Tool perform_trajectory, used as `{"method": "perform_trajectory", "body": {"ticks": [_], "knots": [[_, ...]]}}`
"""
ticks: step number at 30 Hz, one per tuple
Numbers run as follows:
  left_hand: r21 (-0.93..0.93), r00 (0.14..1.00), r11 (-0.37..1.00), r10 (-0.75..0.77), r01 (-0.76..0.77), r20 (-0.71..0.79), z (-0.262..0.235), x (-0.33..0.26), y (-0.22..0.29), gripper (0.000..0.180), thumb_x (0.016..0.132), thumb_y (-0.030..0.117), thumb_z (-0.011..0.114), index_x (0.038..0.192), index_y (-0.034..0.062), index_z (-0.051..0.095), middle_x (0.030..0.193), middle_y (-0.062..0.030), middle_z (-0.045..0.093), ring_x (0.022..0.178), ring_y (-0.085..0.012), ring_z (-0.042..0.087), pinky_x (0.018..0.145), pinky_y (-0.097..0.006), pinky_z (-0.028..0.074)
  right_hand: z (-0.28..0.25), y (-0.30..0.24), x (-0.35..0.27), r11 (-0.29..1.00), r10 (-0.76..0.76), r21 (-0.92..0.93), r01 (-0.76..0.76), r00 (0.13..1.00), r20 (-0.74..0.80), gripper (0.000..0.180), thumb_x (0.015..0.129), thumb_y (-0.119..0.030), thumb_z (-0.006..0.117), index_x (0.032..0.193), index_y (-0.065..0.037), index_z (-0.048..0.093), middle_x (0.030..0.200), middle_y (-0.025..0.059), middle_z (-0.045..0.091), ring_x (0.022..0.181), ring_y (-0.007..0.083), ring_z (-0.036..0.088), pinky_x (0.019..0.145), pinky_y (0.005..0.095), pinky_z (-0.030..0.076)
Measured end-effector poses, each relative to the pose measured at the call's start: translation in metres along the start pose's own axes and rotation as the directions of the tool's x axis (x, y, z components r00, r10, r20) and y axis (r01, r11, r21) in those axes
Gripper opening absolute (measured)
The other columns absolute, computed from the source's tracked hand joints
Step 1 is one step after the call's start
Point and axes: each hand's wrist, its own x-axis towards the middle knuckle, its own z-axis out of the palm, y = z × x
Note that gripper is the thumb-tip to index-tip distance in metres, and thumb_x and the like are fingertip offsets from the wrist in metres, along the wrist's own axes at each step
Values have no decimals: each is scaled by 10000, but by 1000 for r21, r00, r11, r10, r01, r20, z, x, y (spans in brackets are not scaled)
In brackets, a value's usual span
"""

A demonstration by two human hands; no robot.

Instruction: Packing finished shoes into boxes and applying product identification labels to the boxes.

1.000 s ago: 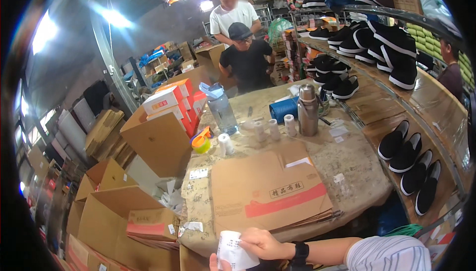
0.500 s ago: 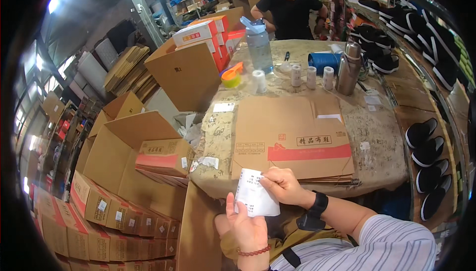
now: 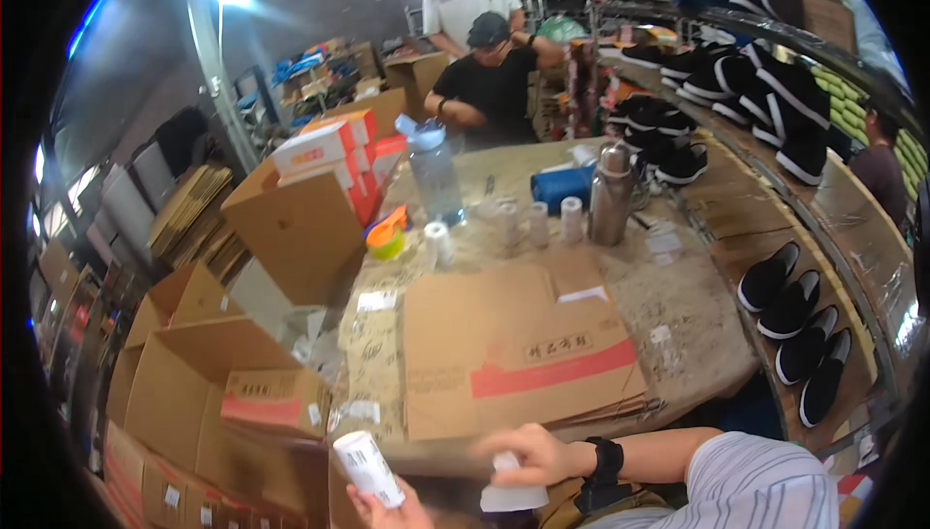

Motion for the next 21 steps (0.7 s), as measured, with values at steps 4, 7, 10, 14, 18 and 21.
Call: {"method": "perform_trajectory", "body": {"ticks": [4, 7, 10, 14, 18, 21], "knots": [[853, 856, 94, 127, -513, 501, -15, -35, -112, 222, 907, 119, 554, 1098, 27, 488, 1060, -112, 557, 1005, -228, 542, 898, -358, 441, -9, 22, 11, 989, 90, -120, -83, 995, 50, 514, 858, -283, 598, 1292, -75, 417, 867, 144, 645, 732, 294, 647, 647, 352, 506], [906, 900, -5, 112, -424, 421, -29, -34, -117, 340, 905, 128, 555, 1195, 13, 419, 1144, -145, 521, 1073, -253, 519, 935, -376, 419, 0, 23, 12, 994, 96, -69, -86, 984, 152, 345, 907, -241, 533, 1187, -40, 523, 946, 184, 636, 835, 324, 639, 718, 357, 502], [933, 933, -38, 41, -357, 358, -18, -35, -122, 464, 904, 129, 550, 1308, 24, 346, 1197, -159, 505, 1129, -259, 487, 978, -390, 368, -4, 25, 14, 984, 176, -20, -176, 963, 202, 304, 914, -219, 530, 1146, -23, 547, 932, 170, 636, 825, 302, 636, 725, 349, 495], [935, 962, -271, 85, -230, 261, -8, -31, -121, 656, 897, 123, 537, 1445, 95, 179, 1267, -183, 483, 1223, -257, 413, 1040, -421, 248, -31, 55, 34, 967, 248, -56, -247, 969, 2, 285, 924, -215, 536, 1128, -18, 559, 864, 110, 636, 766, 173, 611, 707, 316, 487], [932, 967, -314, 119, -180, 226, 2, -26, -97, 578, 902, 128, 544, 1411, 94, 271, 1194, -122, 548, 1139, -207, 487, 980, -369, 328, -100, 106, 90, 909, 275, -222, -352, 908, -315, 236, 932, -238, 525, 1049, -47, 601, 773, 92, 637, 679, 123, 579, 612, 308, 483], [932, 973, -325, 107, -162, 206, -1, -25, -76, 487, 906, 125, 547, 1353, 60, 364, 1109, -91, 583, 1044, -171, 538, 904, -303, 396, -152, 141, 144, 744, 240, -532, -404, 905, -352, 227, 893, -277, 547, 816, -63, 537, 702, 194, 573, 651, 359, 574, 577, 421, 446]]}}
